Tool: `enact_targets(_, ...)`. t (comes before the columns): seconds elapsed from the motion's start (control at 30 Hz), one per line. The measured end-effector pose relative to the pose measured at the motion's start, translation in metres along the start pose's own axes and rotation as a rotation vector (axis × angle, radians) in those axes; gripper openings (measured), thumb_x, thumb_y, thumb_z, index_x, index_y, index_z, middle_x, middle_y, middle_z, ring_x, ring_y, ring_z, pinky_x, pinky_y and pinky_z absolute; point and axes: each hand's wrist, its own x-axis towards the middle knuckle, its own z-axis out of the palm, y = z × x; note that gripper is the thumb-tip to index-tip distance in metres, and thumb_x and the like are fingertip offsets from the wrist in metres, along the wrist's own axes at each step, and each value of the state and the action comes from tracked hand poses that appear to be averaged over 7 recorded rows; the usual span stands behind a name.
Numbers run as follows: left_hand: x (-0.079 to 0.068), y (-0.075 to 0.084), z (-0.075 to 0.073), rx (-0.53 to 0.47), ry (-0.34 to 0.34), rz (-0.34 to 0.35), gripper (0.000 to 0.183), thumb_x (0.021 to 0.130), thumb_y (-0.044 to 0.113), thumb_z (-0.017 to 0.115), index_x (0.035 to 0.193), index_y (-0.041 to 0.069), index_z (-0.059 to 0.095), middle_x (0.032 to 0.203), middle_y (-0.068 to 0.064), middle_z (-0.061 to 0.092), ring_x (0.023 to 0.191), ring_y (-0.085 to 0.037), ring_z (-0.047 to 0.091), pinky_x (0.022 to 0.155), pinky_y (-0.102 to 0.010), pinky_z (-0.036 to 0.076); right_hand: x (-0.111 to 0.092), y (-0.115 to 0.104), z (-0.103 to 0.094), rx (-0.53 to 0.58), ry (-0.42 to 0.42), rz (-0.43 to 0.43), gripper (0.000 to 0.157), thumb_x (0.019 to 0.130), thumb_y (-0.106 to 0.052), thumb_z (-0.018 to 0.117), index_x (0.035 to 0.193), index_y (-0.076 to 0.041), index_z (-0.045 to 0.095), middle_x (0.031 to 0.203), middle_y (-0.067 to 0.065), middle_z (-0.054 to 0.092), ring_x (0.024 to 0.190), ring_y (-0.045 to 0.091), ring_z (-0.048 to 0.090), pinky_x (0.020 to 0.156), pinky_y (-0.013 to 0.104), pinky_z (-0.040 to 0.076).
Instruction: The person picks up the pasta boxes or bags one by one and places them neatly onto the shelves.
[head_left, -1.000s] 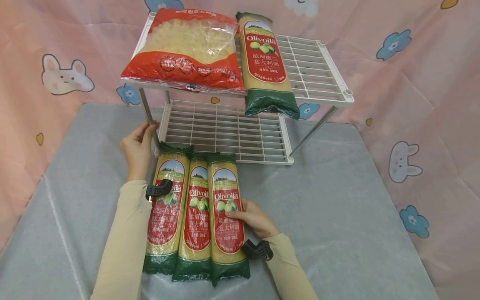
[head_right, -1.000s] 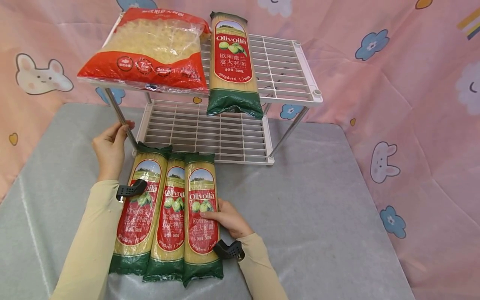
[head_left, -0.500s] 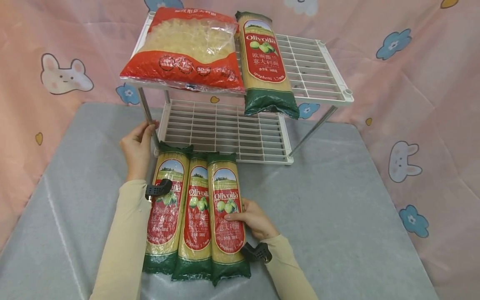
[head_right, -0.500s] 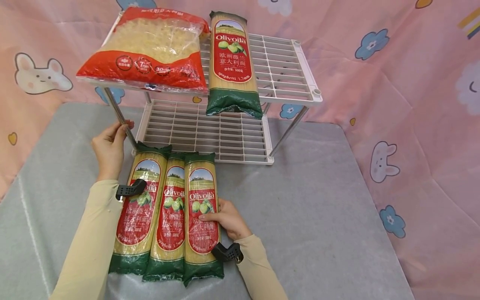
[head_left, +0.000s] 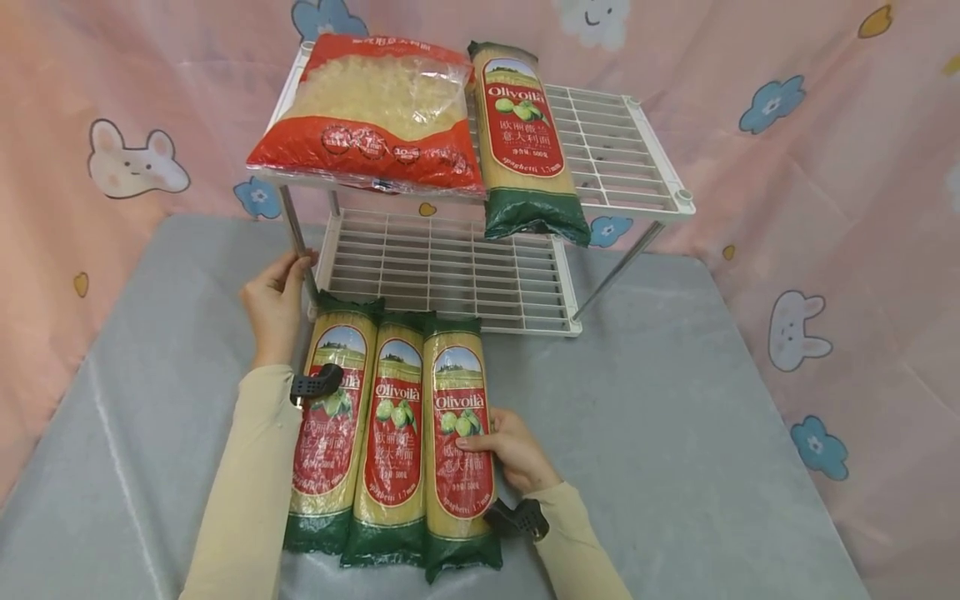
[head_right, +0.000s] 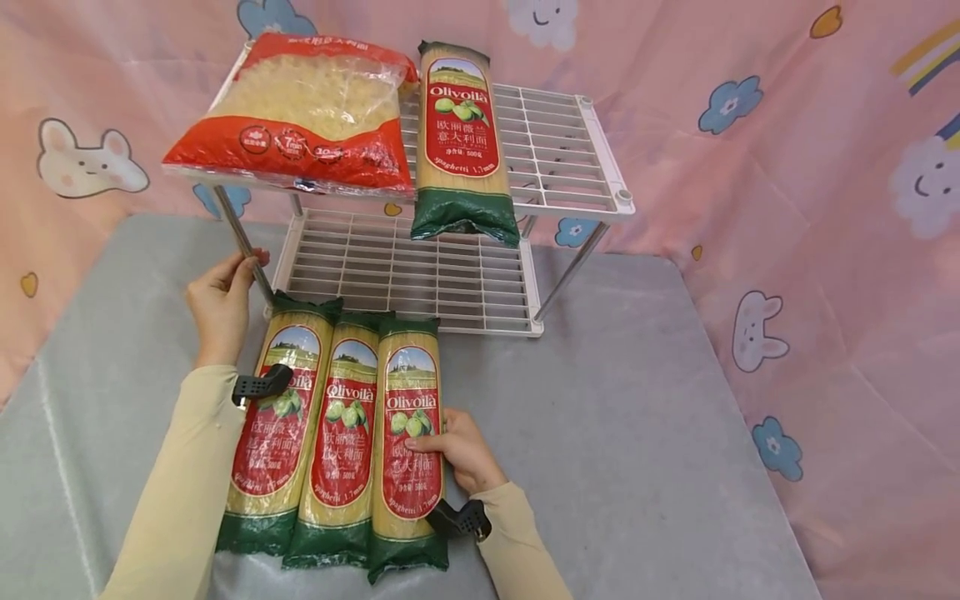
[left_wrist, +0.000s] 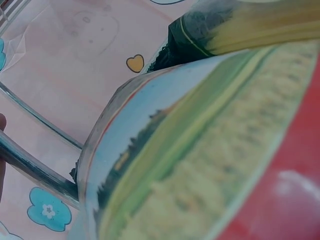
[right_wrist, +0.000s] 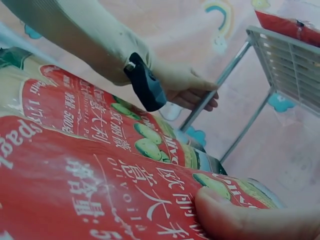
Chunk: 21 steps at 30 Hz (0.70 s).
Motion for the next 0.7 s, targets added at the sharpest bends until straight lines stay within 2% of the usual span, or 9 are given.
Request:
enact_targets(0.17,-0.006,0.022,-0.003,0.017,0.003,0.01,0.024,0.093,0.012,0.06,0.106,-0.007,0.069,0.1,-0.021,0.068,0.086,0.014,0.056,0.087,-0.026,0.05,-0.008,0.002,-0.007,0.028,-0.006,0.009,0.027,0.079,0.007,0.063,0.105,0.008,0.055,0.083,0.004,0.068,0.075,0.016,0.066,0.071,0.029,0.053)
enact_targets(0.27,-0.008,0.027,-0.003,0.026,0.009,0.007,0.024,0.093,0.012,0.06,0.106,-0.006,0.069,0.101,-0.022,0.068,0.087,0.013,0.057,0.087,-0.025,0.05,-0.014,0.001,-0.013,0.034,-0.017,0.007,0.027,0.081,0.006,0.062,0.107,0.007,0.054,0.085,0.003,0.067,0.078,0.015,0.065,0.072,0.029,0.053)
enact_targets(0.47,-0.008,0.028,-0.003,0.036,0.008,0.003,0.025,0.093,0.013,0.06,0.106,-0.006,0.069,0.101,-0.02,0.068,0.086,0.014,0.057,0.086,-0.027,0.05,-0.029,-0.007,-0.031,0.036,-0.028,-0.023,0.022,0.083,0.004,0.06,0.104,0.001,0.055,0.085,0.001,0.068,0.078,0.013,0.065,0.072,0.028,0.053)
enact_targets(0.7,-0.006,0.02,-0.002,0.01,0.001,0.012,0.026,0.092,0.014,0.06,0.107,-0.005,0.069,0.101,-0.019,0.069,0.086,0.014,0.056,0.087,-0.027,0.05,-0.041,-0.016,-0.048,0.069,-0.004,-0.084,0.018,0.083,0.006,0.057,0.097,-0.005,0.058,0.081,0.001,0.07,0.074,0.014,0.067,0.07,0.028,0.054)
